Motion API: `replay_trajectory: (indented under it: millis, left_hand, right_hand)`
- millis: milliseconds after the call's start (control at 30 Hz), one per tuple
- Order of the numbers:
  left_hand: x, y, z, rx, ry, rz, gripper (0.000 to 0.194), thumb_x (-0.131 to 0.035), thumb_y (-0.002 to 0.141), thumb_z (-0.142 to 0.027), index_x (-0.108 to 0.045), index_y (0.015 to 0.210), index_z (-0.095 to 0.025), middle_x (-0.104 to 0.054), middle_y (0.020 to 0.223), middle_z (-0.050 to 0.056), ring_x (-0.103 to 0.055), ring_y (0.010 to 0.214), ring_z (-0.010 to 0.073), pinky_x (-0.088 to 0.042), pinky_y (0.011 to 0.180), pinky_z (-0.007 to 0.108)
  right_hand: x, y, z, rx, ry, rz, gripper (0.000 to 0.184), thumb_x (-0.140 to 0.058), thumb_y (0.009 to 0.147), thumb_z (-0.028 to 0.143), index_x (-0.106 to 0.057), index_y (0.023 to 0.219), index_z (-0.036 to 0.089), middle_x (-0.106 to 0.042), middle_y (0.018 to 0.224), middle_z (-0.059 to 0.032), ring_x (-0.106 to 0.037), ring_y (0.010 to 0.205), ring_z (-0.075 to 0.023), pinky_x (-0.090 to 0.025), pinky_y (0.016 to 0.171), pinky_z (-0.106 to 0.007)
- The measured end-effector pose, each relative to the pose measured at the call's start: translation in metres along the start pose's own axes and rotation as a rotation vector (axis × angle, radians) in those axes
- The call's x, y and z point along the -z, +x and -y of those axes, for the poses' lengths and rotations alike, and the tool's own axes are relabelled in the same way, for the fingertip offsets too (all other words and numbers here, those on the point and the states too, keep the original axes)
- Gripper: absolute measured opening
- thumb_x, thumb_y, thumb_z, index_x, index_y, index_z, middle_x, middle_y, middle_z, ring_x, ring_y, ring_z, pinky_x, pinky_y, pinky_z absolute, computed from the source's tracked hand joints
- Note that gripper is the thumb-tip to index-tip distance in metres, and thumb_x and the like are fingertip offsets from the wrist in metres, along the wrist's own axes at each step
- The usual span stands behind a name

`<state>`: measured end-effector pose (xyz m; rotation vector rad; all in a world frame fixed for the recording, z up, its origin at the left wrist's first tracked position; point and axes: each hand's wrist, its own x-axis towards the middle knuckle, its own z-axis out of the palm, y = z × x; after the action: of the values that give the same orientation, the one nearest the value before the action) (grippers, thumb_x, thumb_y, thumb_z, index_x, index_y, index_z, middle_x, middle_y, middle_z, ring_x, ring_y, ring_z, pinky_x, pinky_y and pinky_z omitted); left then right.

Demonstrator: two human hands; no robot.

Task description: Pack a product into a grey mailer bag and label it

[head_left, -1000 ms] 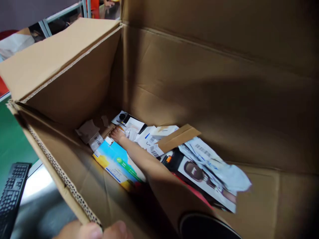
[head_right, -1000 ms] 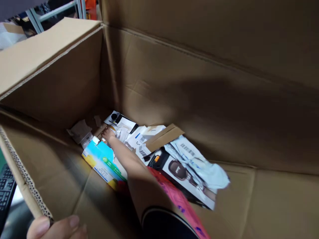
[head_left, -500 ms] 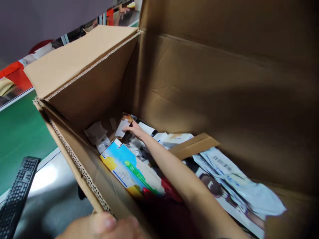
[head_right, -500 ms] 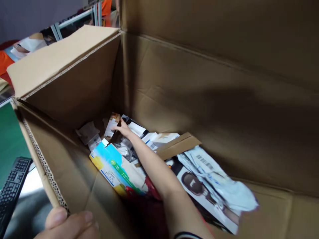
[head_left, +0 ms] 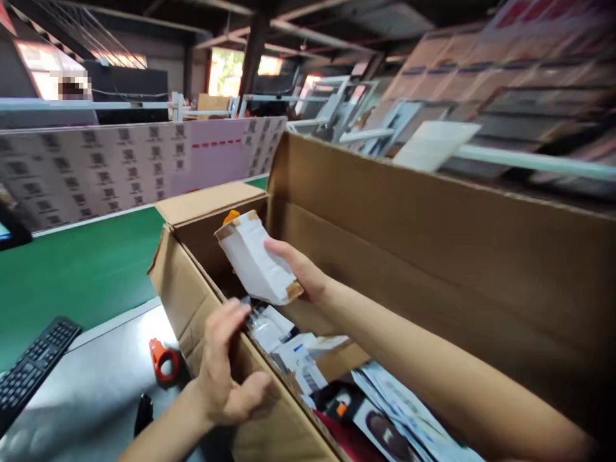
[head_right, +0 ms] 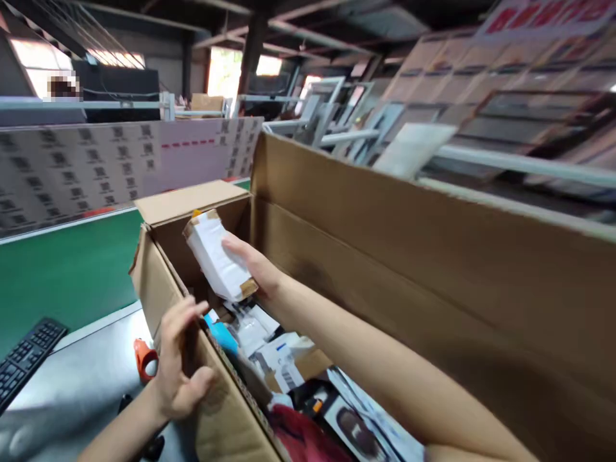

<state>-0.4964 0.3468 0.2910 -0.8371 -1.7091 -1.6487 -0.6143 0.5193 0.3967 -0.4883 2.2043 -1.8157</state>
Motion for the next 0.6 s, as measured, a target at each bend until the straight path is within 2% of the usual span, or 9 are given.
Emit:
replay_trajectory:
  millis: [33, 100, 167, 233, 300, 400, 533, 600]
  left_hand:
    - [0.003, 0.001, -0.011, 0.141, -0.139, -0.102, 0.088, -0.074, 0.089, -0.051, -0.033, 0.165, -0.035, -0.06, 0.151, 0.015, -0.06, 0.138, 0.0369, -0.05, 0.116, 0.056]
    - [0.014, 0.001, -0.035, 0.362, -0.39, -0.242, 0.106, -0.079, 0.083, -0.065, -0.022, 0.167, -0.035, -0.048, 0.161, 0.018, -0.05, 0.149, 0.0382, -0.049, 0.118, 0.055]
    - [0.031, -0.003, -0.056, 0.443, -0.502, -0.36, 0.118, -0.086, 0.074, -0.07, -0.018, 0.165, -0.036, -0.047, 0.162, 0.018, -0.051, 0.148, 0.0375, -0.052, 0.116, 0.051]
    - [0.055, -0.013, -0.072, 0.449, -0.484, -0.504, 0.117, -0.089, 0.07, -0.068, -0.023, 0.161, -0.035, -0.051, 0.157, 0.017, -0.056, 0.143, 0.035, -0.052, 0.115, 0.047]
    - [0.082, -0.032, -0.083, 0.456, -0.413, -0.625, 0.108, -0.091, 0.069, -0.066, -0.033, 0.153, -0.032, -0.059, 0.148, 0.015, -0.063, 0.134, 0.0318, -0.053, 0.113, 0.044]
    - [0.124, -0.071, -0.097, 0.519, -0.31, -0.72, 0.096, -0.092, 0.064, -0.067, -0.043, 0.138, -0.029, -0.069, 0.132, 0.011, -0.07, 0.119, 0.0294, -0.056, 0.104, 0.042]
    - [0.172, -0.136, -0.118, 0.593, -0.207, -0.783, 0.093, -0.094, 0.06, -0.063, -0.048, 0.133, -0.029, -0.07, 0.128, 0.009, -0.07, 0.117, 0.0282, -0.056, 0.103, 0.041]
    - [0.194, -0.173, -0.127, 0.623, -0.199, -0.824, 0.089, -0.092, 0.064, -0.058, -0.049, 0.136, -0.029, -0.071, 0.127, 0.008, -0.068, 0.118, 0.0271, -0.054, 0.106, 0.043]
  right_hand:
    - [-0.017, -0.004, 0.019, 0.091, -0.097, 0.011, 0.074, -0.052, 0.089, 0.072, -0.056, 0.142, 0.021, -0.073, 0.124, -0.0143, -0.072, 0.106, -0.0323, -0.061, 0.088, -0.047]
    - [-0.056, -0.013, 0.048, 0.248, -0.308, 0.017, 0.083, -0.074, 0.079, 0.067, -0.054, 0.146, 0.024, -0.07, 0.135, -0.0119, -0.068, 0.118, -0.0325, -0.057, 0.103, -0.049]
    - [-0.098, -0.022, 0.065, 0.352, -0.521, 0.056, 0.095, -0.086, 0.071, 0.062, -0.051, 0.152, 0.028, -0.065, 0.144, -0.0108, -0.063, 0.129, -0.034, -0.05, 0.113, -0.051]
    - [-0.139, -0.03, 0.07, 0.401, -0.631, 0.162, 0.103, -0.09, 0.067, 0.058, -0.048, 0.157, 0.029, -0.063, 0.148, -0.0105, -0.061, 0.133, -0.0355, -0.049, 0.115, -0.052]
    - [-0.177, -0.037, 0.064, 0.439, -0.65, 0.294, 0.104, -0.09, 0.069, 0.057, -0.046, 0.159, 0.03, -0.063, 0.149, -0.01, -0.062, 0.133, -0.0354, -0.051, 0.113, -0.05]
    - [-0.229, -0.047, 0.046, 0.508, -0.642, 0.428, 0.094, -0.085, 0.077, 0.054, -0.047, 0.16, 0.03, -0.064, 0.149, -0.0096, -0.064, 0.132, -0.0335, -0.053, 0.111, -0.047]
    - [-0.295, -0.065, 0.023, 0.494, -0.672, 0.545, 0.071, -0.068, 0.09, 0.047, -0.053, 0.155, 0.024, -0.071, 0.136, -0.0124, -0.069, 0.119, -0.0305, -0.055, 0.102, -0.042]
    - [-0.326, -0.073, 0.015, 0.477, -0.616, 0.624, 0.049, -0.055, 0.097, 0.045, -0.065, 0.141, 0.024, -0.077, 0.119, -0.0082, -0.071, 0.105, -0.0266, -0.056, 0.092, -0.038]
